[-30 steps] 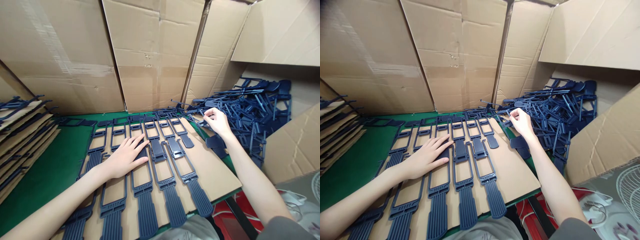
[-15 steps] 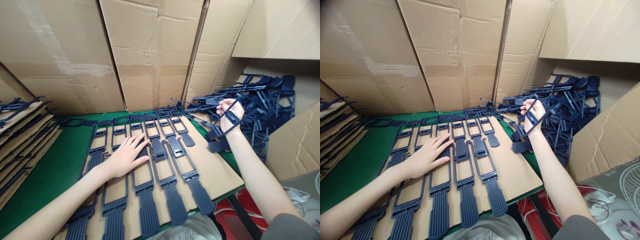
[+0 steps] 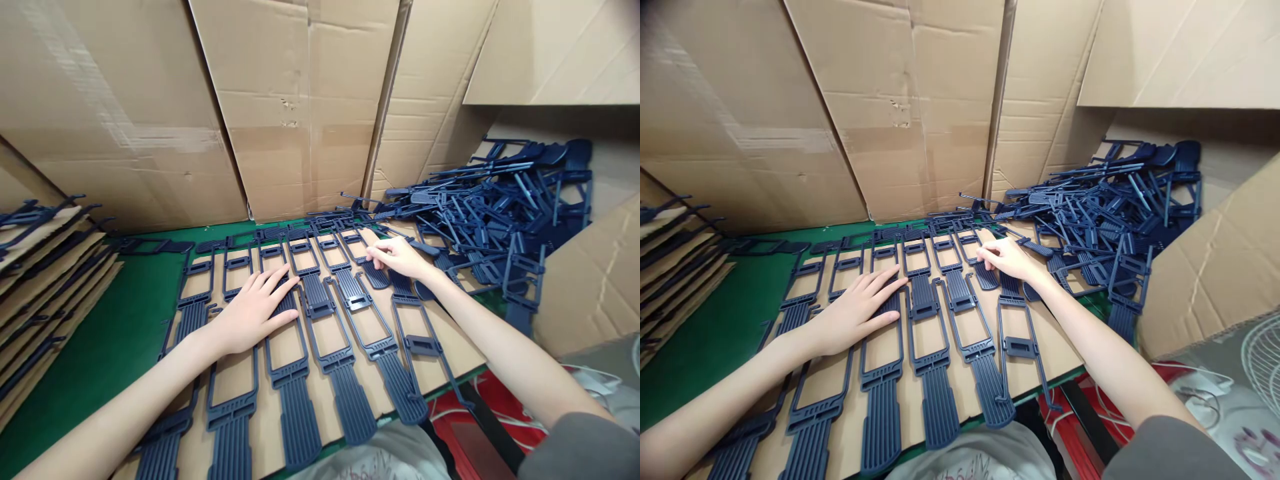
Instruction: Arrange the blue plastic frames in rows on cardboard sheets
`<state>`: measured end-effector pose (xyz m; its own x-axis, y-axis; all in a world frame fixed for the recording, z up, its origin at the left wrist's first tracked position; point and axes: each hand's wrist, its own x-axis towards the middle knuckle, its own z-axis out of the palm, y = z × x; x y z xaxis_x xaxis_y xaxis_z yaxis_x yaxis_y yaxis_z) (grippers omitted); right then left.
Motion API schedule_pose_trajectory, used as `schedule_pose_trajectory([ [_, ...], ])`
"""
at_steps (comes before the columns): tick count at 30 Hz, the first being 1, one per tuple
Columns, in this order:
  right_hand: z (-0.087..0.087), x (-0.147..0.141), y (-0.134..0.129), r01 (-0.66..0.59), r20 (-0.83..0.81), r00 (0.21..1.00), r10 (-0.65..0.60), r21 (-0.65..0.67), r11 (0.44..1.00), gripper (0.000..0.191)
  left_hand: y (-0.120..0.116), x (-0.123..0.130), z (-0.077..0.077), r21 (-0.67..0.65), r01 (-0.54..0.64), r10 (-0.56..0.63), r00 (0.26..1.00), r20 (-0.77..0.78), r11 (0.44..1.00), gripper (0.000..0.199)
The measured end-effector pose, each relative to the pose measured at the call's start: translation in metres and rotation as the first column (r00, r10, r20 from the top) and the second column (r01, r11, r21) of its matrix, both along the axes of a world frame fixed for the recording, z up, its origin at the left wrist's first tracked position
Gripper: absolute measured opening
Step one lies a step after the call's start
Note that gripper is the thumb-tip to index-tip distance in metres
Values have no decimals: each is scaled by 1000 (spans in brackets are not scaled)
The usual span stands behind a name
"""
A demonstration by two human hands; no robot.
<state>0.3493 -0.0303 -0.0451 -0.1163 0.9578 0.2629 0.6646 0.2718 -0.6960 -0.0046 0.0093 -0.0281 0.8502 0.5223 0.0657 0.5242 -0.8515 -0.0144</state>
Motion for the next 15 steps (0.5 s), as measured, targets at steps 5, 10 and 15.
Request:
schedule_pose_trajectory([
  [5, 7, -3, -3, -72, 274, 961, 46, 86, 994, 43, 0, 0, 0, -7, -1, 1, 1000, -2, 1000, 66],
  [10, 6, 2, -2, 55, 552, 824, -126, 143, 988, 45, 0, 0, 1, -6, -1, 1, 1000, -6, 1000, 66],
  [15, -1, -1, -1, 162, 678, 698, -231, 165, 973, 42, 0, -1, 0, -6, -3, 3, 1000, 0, 1000, 65],
])
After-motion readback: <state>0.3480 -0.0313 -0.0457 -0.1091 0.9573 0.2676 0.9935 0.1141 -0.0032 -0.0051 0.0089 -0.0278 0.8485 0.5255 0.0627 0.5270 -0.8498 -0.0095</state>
